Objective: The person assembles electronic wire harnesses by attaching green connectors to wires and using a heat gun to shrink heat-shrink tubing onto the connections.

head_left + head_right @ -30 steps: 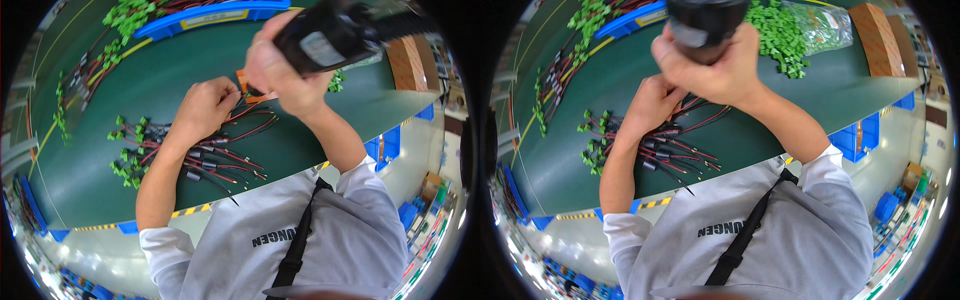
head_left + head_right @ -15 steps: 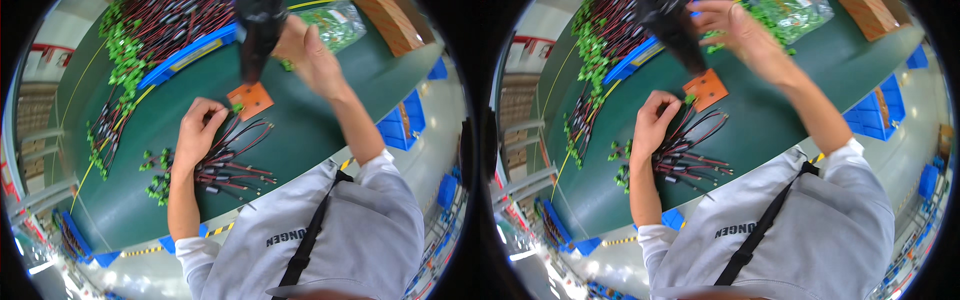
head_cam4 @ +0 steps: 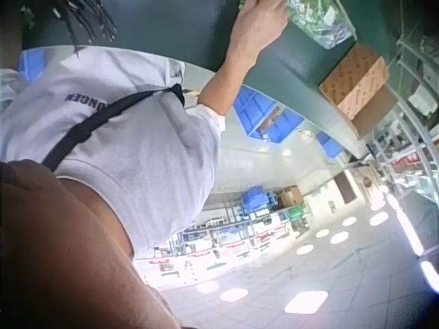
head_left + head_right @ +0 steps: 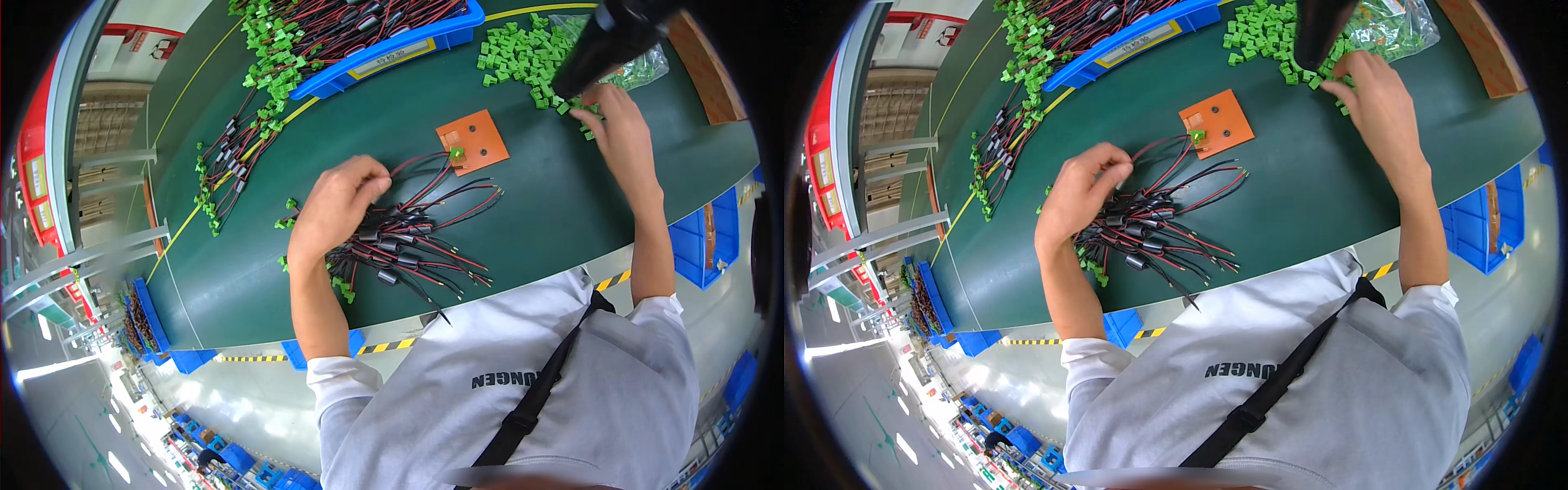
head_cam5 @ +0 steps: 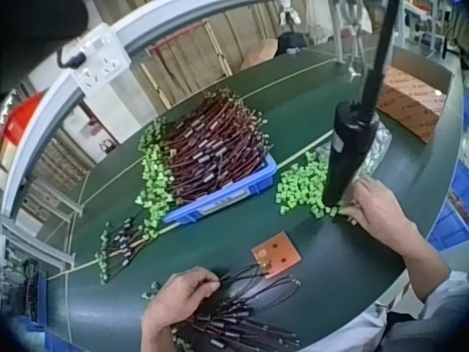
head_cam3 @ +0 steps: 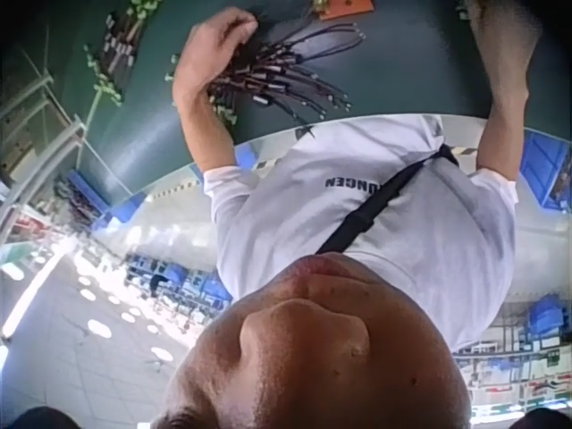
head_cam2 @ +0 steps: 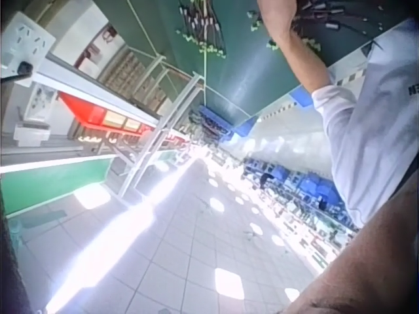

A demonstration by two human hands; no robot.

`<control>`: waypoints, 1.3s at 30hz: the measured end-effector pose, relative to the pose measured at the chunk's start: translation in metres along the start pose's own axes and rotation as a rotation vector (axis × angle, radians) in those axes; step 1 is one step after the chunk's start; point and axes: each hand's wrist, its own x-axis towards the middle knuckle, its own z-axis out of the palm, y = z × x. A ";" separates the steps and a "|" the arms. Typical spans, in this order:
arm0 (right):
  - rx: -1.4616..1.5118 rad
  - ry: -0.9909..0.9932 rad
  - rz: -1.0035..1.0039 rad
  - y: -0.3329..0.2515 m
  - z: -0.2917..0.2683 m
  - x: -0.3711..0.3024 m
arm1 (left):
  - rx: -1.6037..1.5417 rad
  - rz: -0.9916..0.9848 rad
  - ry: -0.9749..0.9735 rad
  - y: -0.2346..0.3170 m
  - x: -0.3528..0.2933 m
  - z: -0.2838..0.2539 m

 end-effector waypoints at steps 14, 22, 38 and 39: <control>0.665 0.021 0.183 0.028 0.043 0.060 | 0.020 0.040 0.264 -0.038 0.034 -0.012; 1.063 0.044 -0.037 0.015 0.060 0.052 | -0.360 -0.247 0.120 -0.002 -0.014 -0.061; 0.931 -0.082 0.243 0.001 0.048 0.042 | -0.942 -0.066 0.720 -0.015 -0.047 -0.047; 0.956 -0.070 0.229 0.004 0.049 0.044 | -1.037 -0.042 0.722 -0.017 -0.052 -0.051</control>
